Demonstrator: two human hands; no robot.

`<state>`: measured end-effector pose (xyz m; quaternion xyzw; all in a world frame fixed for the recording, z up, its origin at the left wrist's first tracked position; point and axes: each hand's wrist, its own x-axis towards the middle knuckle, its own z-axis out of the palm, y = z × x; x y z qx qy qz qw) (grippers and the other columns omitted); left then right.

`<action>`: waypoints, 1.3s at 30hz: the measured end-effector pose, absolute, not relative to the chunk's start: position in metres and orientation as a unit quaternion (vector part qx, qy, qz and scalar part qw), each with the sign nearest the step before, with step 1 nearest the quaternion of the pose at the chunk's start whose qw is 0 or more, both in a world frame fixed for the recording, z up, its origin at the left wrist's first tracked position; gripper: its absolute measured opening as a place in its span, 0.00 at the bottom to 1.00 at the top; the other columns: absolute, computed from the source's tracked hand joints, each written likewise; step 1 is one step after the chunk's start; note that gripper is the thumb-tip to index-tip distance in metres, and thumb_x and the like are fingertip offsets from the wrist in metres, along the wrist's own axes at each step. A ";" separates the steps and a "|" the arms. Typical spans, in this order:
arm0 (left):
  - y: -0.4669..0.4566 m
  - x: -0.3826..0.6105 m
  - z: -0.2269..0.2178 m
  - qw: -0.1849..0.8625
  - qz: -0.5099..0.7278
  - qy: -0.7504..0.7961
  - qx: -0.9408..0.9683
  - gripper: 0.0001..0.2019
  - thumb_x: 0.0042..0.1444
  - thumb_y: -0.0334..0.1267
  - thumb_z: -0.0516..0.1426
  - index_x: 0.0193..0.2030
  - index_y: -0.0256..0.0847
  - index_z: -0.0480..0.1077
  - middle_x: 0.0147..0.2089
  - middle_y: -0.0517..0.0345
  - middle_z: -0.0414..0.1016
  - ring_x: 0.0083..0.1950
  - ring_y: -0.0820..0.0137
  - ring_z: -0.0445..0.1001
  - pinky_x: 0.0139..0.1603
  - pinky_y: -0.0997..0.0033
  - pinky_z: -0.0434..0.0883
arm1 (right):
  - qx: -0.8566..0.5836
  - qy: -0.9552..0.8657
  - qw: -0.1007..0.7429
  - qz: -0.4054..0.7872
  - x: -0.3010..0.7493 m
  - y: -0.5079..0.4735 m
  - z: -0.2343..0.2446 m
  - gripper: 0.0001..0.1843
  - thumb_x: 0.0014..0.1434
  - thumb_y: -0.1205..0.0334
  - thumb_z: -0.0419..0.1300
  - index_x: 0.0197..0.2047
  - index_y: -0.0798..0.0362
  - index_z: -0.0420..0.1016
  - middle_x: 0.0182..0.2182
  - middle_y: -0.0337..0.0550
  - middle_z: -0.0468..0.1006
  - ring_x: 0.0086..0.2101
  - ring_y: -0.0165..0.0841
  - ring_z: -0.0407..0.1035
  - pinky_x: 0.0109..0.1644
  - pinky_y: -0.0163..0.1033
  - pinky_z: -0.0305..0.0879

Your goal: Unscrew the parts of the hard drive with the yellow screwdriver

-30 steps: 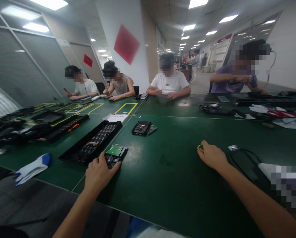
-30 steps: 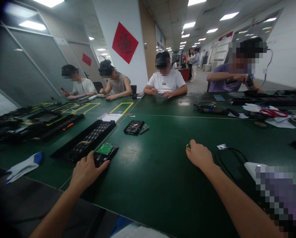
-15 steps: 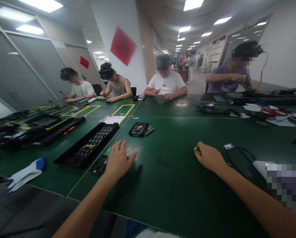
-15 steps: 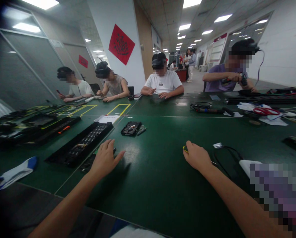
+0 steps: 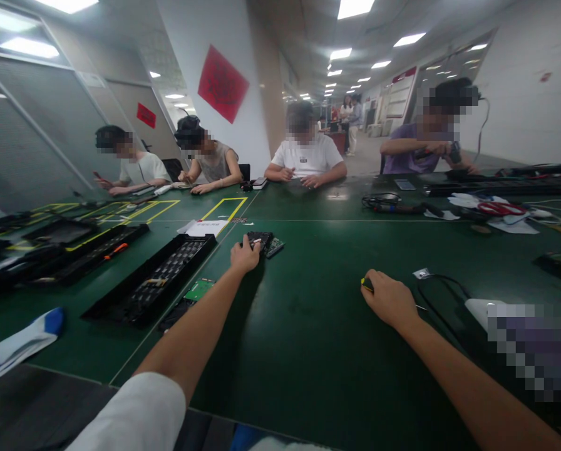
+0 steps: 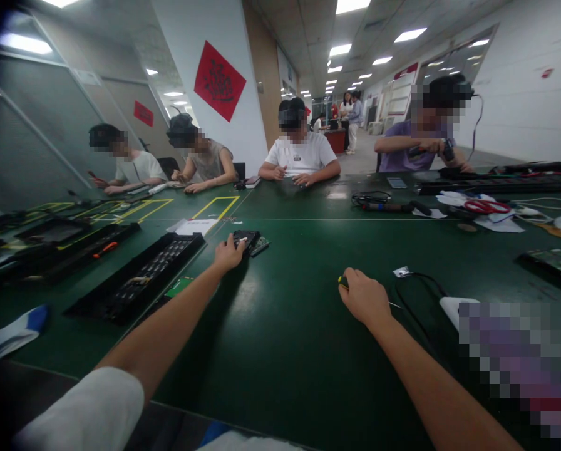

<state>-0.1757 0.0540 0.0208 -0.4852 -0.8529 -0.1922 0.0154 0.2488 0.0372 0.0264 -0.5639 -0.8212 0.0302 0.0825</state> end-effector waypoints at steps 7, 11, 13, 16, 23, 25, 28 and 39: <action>0.064 -0.150 -0.001 0.058 -0.187 -0.838 -0.510 0.37 0.70 0.52 0.43 0.74 0.19 0.50 0.68 0.17 0.61 0.70 0.41 0.61 0.67 0.43 0.57 | -0.561 -0.823 0.090 0.019 0.248 0.037 0.028 0.10 0.71 0.56 0.53 0.48 0.52 0.70 0.45 0.49 0.79 0.39 0.41 0.77 0.36 0.40 0.63; 0.071 -0.125 -0.009 0.069 -0.187 -0.814 -0.545 0.38 0.70 0.52 0.42 0.75 0.19 0.49 0.67 0.18 0.62 0.69 0.42 0.62 0.67 0.44 0.57 | -0.556 -0.824 0.103 0.024 0.248 0.037 0.029 0.10 0.70 0.56 0.53 0.47 0.52 0.70 0.44 0.48 0.79 0.38 0.41 0.76 0.36 0.40 0.63; 0.072 -0.112 -0.013 0.070 -0.187 -0.802 -0.564 0.37 0.71 0.52 0.42 0.75 0.21 0.49 0.68 0.20 0.62 0.70 0.43 0.61 0.68 0.44 0.57 | -0.559 -0.824 0.098 0.015 0.248 0.036 0.030 0.10 0.70 0.56 0.53 0.47 0.52 0.70 0.44 0.48 0.79 0.38 0.41 0.76 0.36 0.41 0.64; 0.072 -0.091 -0.017 0.068 -0.184 -0.782 -0.591 0.37 0.71 0.53 0.42 0.76 0.24 0.48 0.68 0.24 0.63 0.71 0.45 0.60 0.69 0.46 0.56 | -0.559 -0.823 0.095 0.020 0.248 0.036 0.031 0.09 0.70 0.57 0.53 0.47 0.52 0.70 0.44 0.48 0.79 0.38 0.40 0.76 0.36 0.40 0.64; 0.059 -0.041 -0.014 0.048 -0.199 -0.738 -0.643 0.38 0.71 0.56 0.38 0.77 0.27 0.46 0.72 0.27 0.58 0.73 0.44 0.57 0.71 0.47 0.55 | -0.548 -0.830 0.102 0.016 0.249 0.037 0.028 0.08 0.70 0.57 0.54 0.46 0.52 0.70 0.42 0.47 0.79 0.37 0.39 0.76 0.35 0.39 0.63; 0.054 -0.028 -0.012 0.037 -0.205 -0.723 -0.659 0.38 0.71 0.56 0.38 0.77 0.26 0.46 0.72 0.27 0.57 0.74 0.44 0.55 0.72 0.47 0.55 | -0.549 -0.829 0.102 0.014 0.248 0.037 0.027 0.08 0.70 0.58 0.55 0.46 0.52 0.70 0.42 0.47 0.78 0.37 0.39 0.75 0.35 0.39 0.63; 0.047 -0.013 -0.007 0.009 -0.216 -0.690 -0.691 0.38 0.71 0.56 0.38 0.78 0.30 0.44 0.74 0.30 0.55 0.76 0.47 0.53 0.73 0.47 0.56 | -0.552 -0.827 0.104 0.014 0.248 0.036 0.028 0.09 0.70 0.58 0.55 0.49 0.52 0.70 0.43 0.47 0.78 0.37 0.39 0.75 0.36 0.40 0.65; 0.045 -0.002 0.004 -0.034 -0.216 -0.587 -0.779 0.39 0.69 0.60 0.42 0.78 0.37 0.44 0.76 0.39 0.55 0.78 0.53 0.53 0.74 0.50 0.57 | -0.503 -0.857 0.116 0.018 0.252 0.033 0.033 0.15 0.66 0.61 0.57 0.56 0.51 0.74 0.48 0.47 0.77 0.40 0.36 0.74 0.39 0.39 0.66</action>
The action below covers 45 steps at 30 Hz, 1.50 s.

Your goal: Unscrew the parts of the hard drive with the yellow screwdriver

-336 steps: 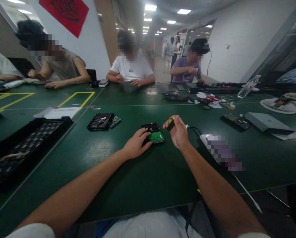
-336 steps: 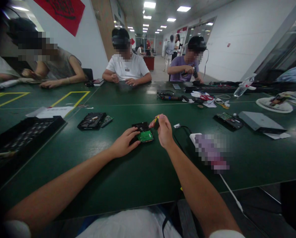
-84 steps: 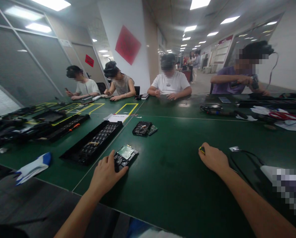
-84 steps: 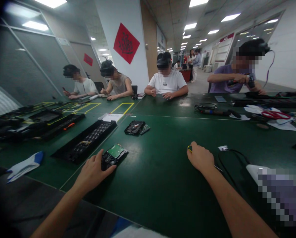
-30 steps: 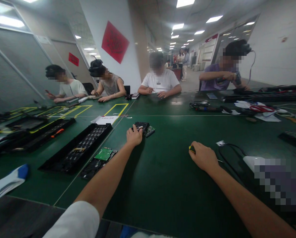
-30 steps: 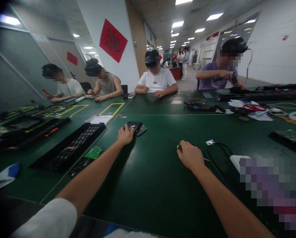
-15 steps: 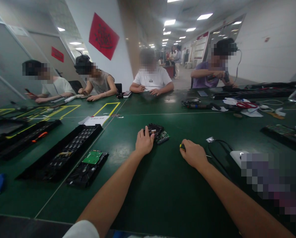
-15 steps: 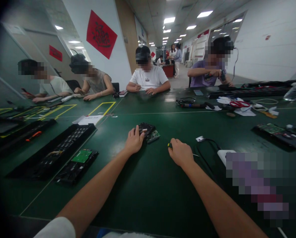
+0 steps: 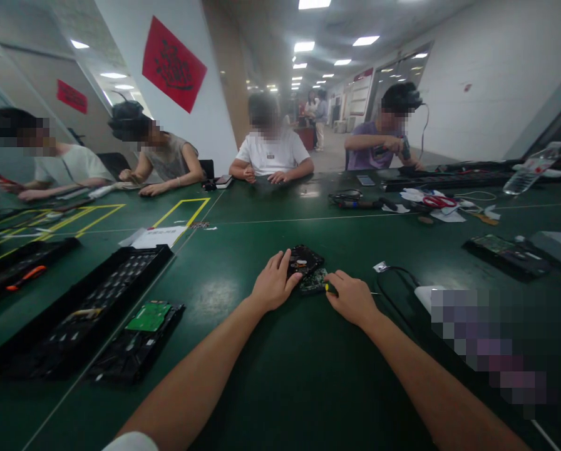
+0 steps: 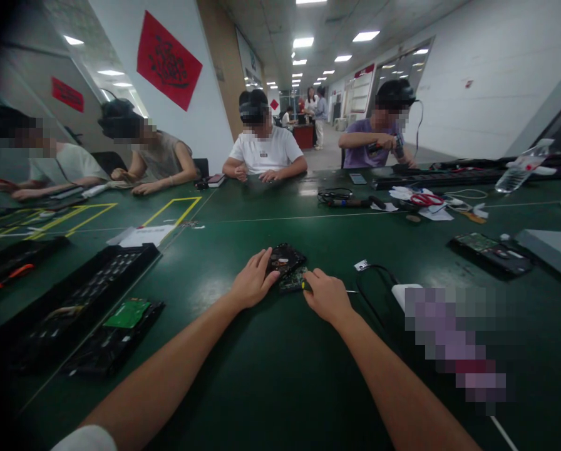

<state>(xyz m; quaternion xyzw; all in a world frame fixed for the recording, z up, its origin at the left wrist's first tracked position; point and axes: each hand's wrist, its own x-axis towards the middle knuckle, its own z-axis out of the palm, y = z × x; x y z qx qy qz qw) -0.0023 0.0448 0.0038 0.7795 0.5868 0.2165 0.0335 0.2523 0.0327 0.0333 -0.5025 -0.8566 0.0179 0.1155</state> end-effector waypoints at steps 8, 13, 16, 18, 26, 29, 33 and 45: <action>0.048 -0.003 0.004 0.056 0.228 0.575 0.784 0.41 0.67 0.62 0.46 0.78 0.37 0.45 0.76 0.37 0.54 0.77 0.52 0.52 0.75 0.47 0.55 | -0.490 -0.864 0.110 0.045 0.257 0.035 0.034 0.14 0.65 0.63 0.59 0.53 0.51 0.75 0.47 0.45 0.76 0.40 0.35 0.74 0.40 0.38 0.67; 0.047 -0.004 0.005 0.059 0.215 0.580 0.784 0.49 0.60 0.68 0.53 0.78 0.41 0.44 0.77 0.37 0.52 0.76 0.47 0.52 0.73 0.43 0.56 | -0.459 -0.880 0.107 0.065 0.262 0.033 0.038 0.15 0.65 0.64 0.60 0.55 0.49 0.75 0.49 0.44 0.75 0.41 0.34 0.73 0.41 0.38 0.69; 0.047 -0.003 0.006 0.054 0.225 0.598 0.768 0.48 0.60 0.67 0.53 0.78 0.41 0.45 0.73 0.37 0.58 0.73 0.48 0.58 0.72 0.44 0.58 | -0.454 -0.881 0.105 0.079 0.265 0.032 0.041 0.16 0.64 0.64 0.60 0.56 0.48 0.75 0.50 0.43 0.75 0.42 0.35 0.73 0.43 0.39 0.71; 0.048 -0.003 0.007 0.046 0.233 0.614 0.752 0.46 0.61 0.66 0.52 0.77 0.39 0.47 0.70 0.37 0.61 0.72 0.48 0.60 0.70 0.45 0.60 | -0.453 -0.881 0.103 0.091 0.267 0.031 0.042 0.16 0.64 0.64 0.61 0.56 0.48 0.75 0.50 0.44 0.75 0.43 0.35 0.74 0.45 0.40 0.72; 0.061 -0.030 0.011 0.046 0.204 0.626 0.751 0.48 0.61 0.66 0.52 0.77 0.35 0.46 0.73 0.36 0.59 0.73 0.48 0.57 0.73 0.46 0.56 | -0.453 -0.877 0.122 0.101 0.272 0.032 0.040 0.12 0.70 0.57 0.58 0.54 0.48 0.74 0.54 0.46 0.72 0.40 0.35 0.74 0.40 0.40 0.73; 0.068 -0.050 0.015 0.070 0.188 0.631 0.749 0.50 0.59 0.67 0.54 0.78 0.35 0.46 0.75 0.37 0.57 0.74 0.48 0.56 0.73 0.46 0.56 | -0.442 -0.885 0.106 0.103 0.270 0.034 0.040 0.12 0.68 0.64 0.59 0.54 0.47 0.74 0.56 0.46 0.71 0.42 0.35 0.74 0.43 0.41 0.73; 0.074 -0.074 0.024 0.111 0.169 0.631 0.749 0.50 0.58 0.65 0.56 0.78 0.34 0.46 0.76 0.37 0.56 0.76 0.49 0.56 0.74 0.47 0.57 | -0.440 -0.887 0.104 0.098 0.272 0.035 0.042 0.12 0.67 0.69 0.58 0.53 0.49 0.73 0.55 0.46 0.73 0.44 0.37 0.75 0.44 0.42 0.73; 0.066 -0.116 0.044 0.215 0.145 0.587 0.766 0.51 0.52 0.54 0.63 0.78 0.42 0.47 0.78 0.42 0.52 0.77 0.52 0.55 0.75 0.50 0.57 | -0.440 -0.856 0.250 0.105 0.278 0.060 0.086 0.11 0.70 0.60 0.55 0.50 0.49 0.76 0.62 0.47 0.75 0.57 0.42 0.73 0.61 0.49 0.70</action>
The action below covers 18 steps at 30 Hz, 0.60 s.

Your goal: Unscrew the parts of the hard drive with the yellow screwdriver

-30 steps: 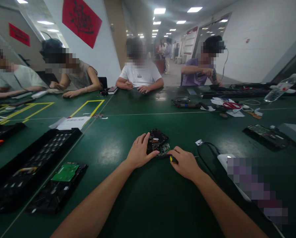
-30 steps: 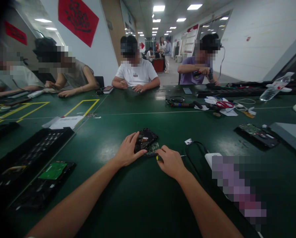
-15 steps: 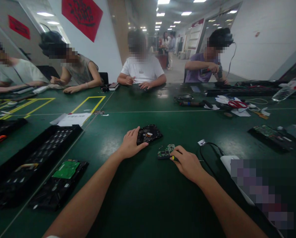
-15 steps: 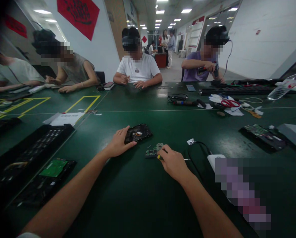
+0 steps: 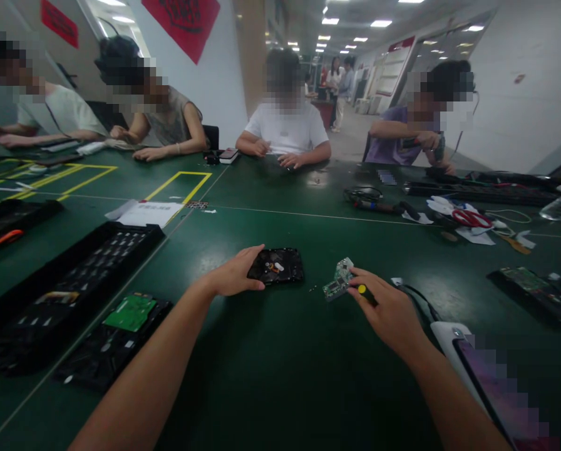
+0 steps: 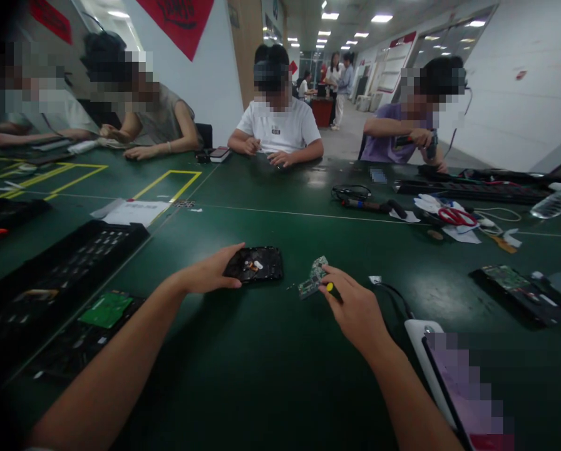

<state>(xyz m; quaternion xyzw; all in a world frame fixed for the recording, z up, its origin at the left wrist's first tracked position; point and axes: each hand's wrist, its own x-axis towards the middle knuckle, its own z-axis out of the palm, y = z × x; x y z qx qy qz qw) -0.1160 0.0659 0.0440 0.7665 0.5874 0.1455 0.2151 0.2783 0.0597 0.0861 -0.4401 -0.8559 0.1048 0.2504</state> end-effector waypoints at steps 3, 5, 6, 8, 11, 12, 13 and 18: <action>0.063 -0.120 0.050 0.244 0.130 0.571 0.773 0.51 0.49 0.49 0.66 0.78 0.44 0.48 0.78 0.45 0.52 0.77 0.54 0.55 0.76 0.52 0.57 | -0.427 -0.864 0.246 0.102 0.264 0.071 0.097 0.10 0.69 0.60 0.55 0.47 0.49 0.78 0.62 0.46 0.76 0.57 0.43 0.73 0.63 0.51 0.69; 0.061 -0.121 0.055 0.266 0.117 0.566 0.772 0.52 0.48 0.46 0.67 0.78 0.45 0.48 0.78 0.46 0.53 0.77 0.54 0.55 0.76 0.53 0.56 | -0.429 -0.860 0.258 0.102 0.253 0.077 0.102 0.11 0.68 0.60 0.56 0.47 0.49 0.79 0.60 0.46 0.77 0.57 0.43 0.74 0.63 0.52 0.69; 0.060 -0.122 0.057 0.277 0.113 0.559 0.773 0.52 0.48 0.45 0.67 0.78 0.46 0.48 0.78 0.47 0.53 0.77 0.55 0.56 0.76 0.53 0.57 | -0.436 -0.853 0.268 0.103 0.248 0.080 0.103 0.12 0.67 0.60 0.56 0.48 0.49 0.79 0.60 0.46 0.77 0.57 0.43 0.74 0.62 0.53 0.69; 0.058 -0.123 0.061 0.290 0.110 0.547 0.778 0.52 0.46 0.43 0.68 0.77 0.48 0.49 0.78 0.49 0.53 0.77 0.54 0.57 0.75 0.53 0.59 | -0.461 -0.832 0.290 0.108 0.238 0.086 0.106 0.13 0.66 0.59 0.57 0.49 0.48 0.80 0.58 0.45 0.79 0.55 0.44 0.75 0.62 0.54 0.69; 0.055 -0.123 0.069 0.291 0.095 0.548 0.778 0.52 0.43 0.41 0.69 0.76 0.49 0.53 0.78 0.48 0.54 0.78 0.53 0.55 0.74 0.51 0.60 | -0.502 -0.791 0.328 0.121 0.225 0.095 0.110 0.11 0.64 0.56 0.58 0.44 0.47 0.81 0.56 0.45 0.80 0.52 0.45 0.77 0.59 0.54 0.71; 0.054 -0.121 0.072 0.291 0.091 0.554 0.775 0.53 0.42 0.42 0.70 0.75 0.49 0.54 0.77 0.48 0.56 0.78 0.52 0.55 0.74 0.50 0.60 | -0.511 -0.778 0.342 0.129 0.221 0.097 0.111 0.11 0.63 0.56 0.59 0.43 0.47 0.81 0.54 0.45 0.81 0.50 0.44 0.78 0.57 0.53 0.72; 0.054 -0.118 0.077 0.289 0.099 0.559 0.771 0.53 0.42 0.44 0.71 0.75 0.49 0.55 0.77 0.47 0.57 0.77 0.51 0.55 0.73 0.50 0.61 | -0.517 -0.770 0.346 0.142 0.217 0.099 0.113 0.10 0.63 0.55 0.60 0.43 0.47 0.81 0.50 0.45 0.83 0.47 0.44 0.78 0.54 0.52 0.73; 0.051 -0.082 0.102 0.321 0.270 0.591 0.689 0.34 0.59 0.59 0.60 0.66 0.43 0.68 0.55 0.45 0.79 0.56 0.56 0.79 0.55 0.56 0.75 | -0.486 -0.760 0.389 0.187 0.200 0.092 0.120 0.08 0.62 0.55 0.63 0.42 0.47 0.81 0.41 0.43 0.85 0.40 0.41 0.80 0.46 0.47 0.75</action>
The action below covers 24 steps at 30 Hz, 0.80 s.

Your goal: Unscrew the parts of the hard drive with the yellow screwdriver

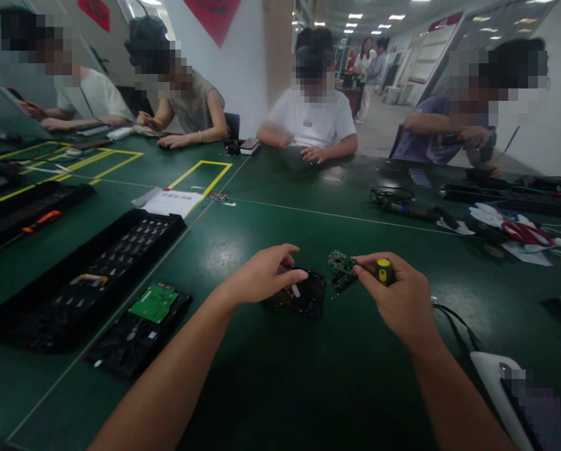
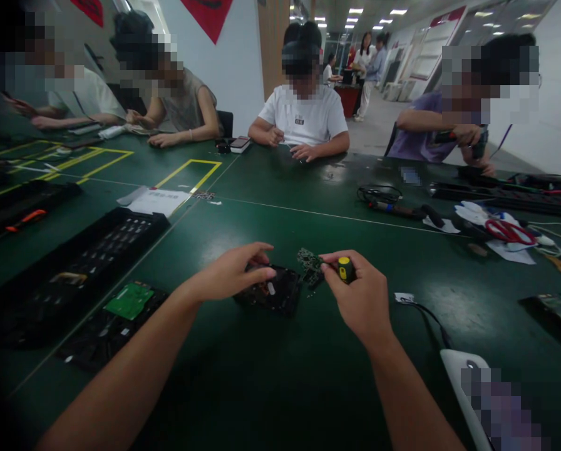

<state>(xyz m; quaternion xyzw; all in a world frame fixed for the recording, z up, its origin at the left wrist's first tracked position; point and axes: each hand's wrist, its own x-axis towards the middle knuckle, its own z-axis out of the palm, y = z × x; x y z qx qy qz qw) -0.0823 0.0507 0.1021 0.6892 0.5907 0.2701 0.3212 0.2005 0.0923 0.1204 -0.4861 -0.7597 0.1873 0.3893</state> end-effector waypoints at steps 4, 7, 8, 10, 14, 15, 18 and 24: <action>0.050 -0.049 0.108 0.603 0.346 0.494 0.522 0.33 0.65 0.65 0.49 0.58 0.35 0.70 0.35 0.48 0.80 0.32 0.66 0.79 0.32 0.66 0.75 | -0.406 -0.796 0.405 0.194 0.188 0.073 0.119 0.04 0.65 0.59 0.62 0.42 0.45 0.79 0.43 0.40 0.85 0.44 0.39 0.80 0.52 0.47 0.75; 0.049 -0.040 0.107 0.685 0.409 0.437 0.416 0.23 0.63 0.51 0.61 0.57 0.34 0.69 0.42 0.45 0.81 0.38 0.67 0.81 0.39 0.68 0.77 | -0.361 -0.822 0.379 0.224 0.182 0.064 0.113 0.06 0.66 0.62 0.61 0.43 0.44 0.79 0.46 0.39 0.85 0.47 0.39 0.80 0.55 0.48 0.75; 0.049 -0.040 0.106 0.692 0.424 0.430 0.396 0.23 0.60 0.44 0.65 0.58 0.35 0.69 0.44 0.46 0.81 0.40 0.68 0.81 0.41 0.69 0.77 | -0.348 -0.828 0.368 0.239 0.181 0.062 0.112 0.06 0.66 0.63 0.60 0.43 0.45 0.79 0.47 0.38 0.85 0.48 0.39 0.79 0.56 0.49 0.74; 0.048 -0.043 0.106 0.691 0.438 0.426 0.387 0.28 0.56 0.34 0.67 0.62 0.37 0.66 0.45 0.49 0.80 0.40 0.69 0.81 0.41 0.69 0.76 | -0.332 -0.838 0.349 0.255 0.182 0.063 0.110 0.07 0.65 0.64 0.60 0.43 0.45 0.79 0.50 0.38 0.83 0.52 0.39 0.77 0.61 0.51 0.71; 0.047 -0.050 0.106 0.644 0.433 0.438 0.453 0.37 0.54 0.30 0.66 0.69 0.40 0.58 0.37 0.59 0.76 0.34 0.73 0.77 0.38 0.71 0.73 | -0.414 -0.811 0.338 0.237 0.191 0.075 0.111 0.15 0.60 0.61 0.65 0.51 0.45 0.79 0.62 0.44 0.75 0.61 0.45 0.69 0.65 0.57 0.65; 0.046 -0.051 0.106 0.628 0.429 0.446 0.472 0.38 0.54 0.29 0.66 0.70 0.40 0.57 0.36 0.61 0.75 0.34 0.74 0.76 0.38 0.71 0.73 | -0.441 -0.790 0.333 0.266 0.193 0.079 0.111 0.20 0.59 0.60 0.66 0.55 0.45 0.77 0.62 0.46 0.75 0.60 0.46 0.70 0.62 0.56 0.68; 0.047 -0.052 0.104 0.584 0.402 0.473 0.523 0.36 0.54 0.31 0.65 0.69 0.40 0.59 0.37 0.60 0.75 0.35 0.73 0.74 0.39 0.70 0.71 | -0.451 -0.709 0.283 0.463 0.195 0.086 0.108 0.27 0.60 0.56 0.66 0.62 0.49 0.72 0.54 0.50 0.80 0.40 0.38 0.78 0.37 0.42 0.75; 0.051 -0.048 0.096 0.554 0.361 0.472 0.583 0.14 0.58 0.34 0.62 0.51 0.37 0.72 0.41 0.55 0.77 0.38 0.72 0.74 0.41 0.71 0.69 | -0.450 -0.642 0.255 0.566 0.185 0.080 0.109 0.20 0.61 0.54 0.67 0.54 0.53 0.77 0.38 0.45 0.82 0.21 0.25 0.63 0.22 0.33 0.55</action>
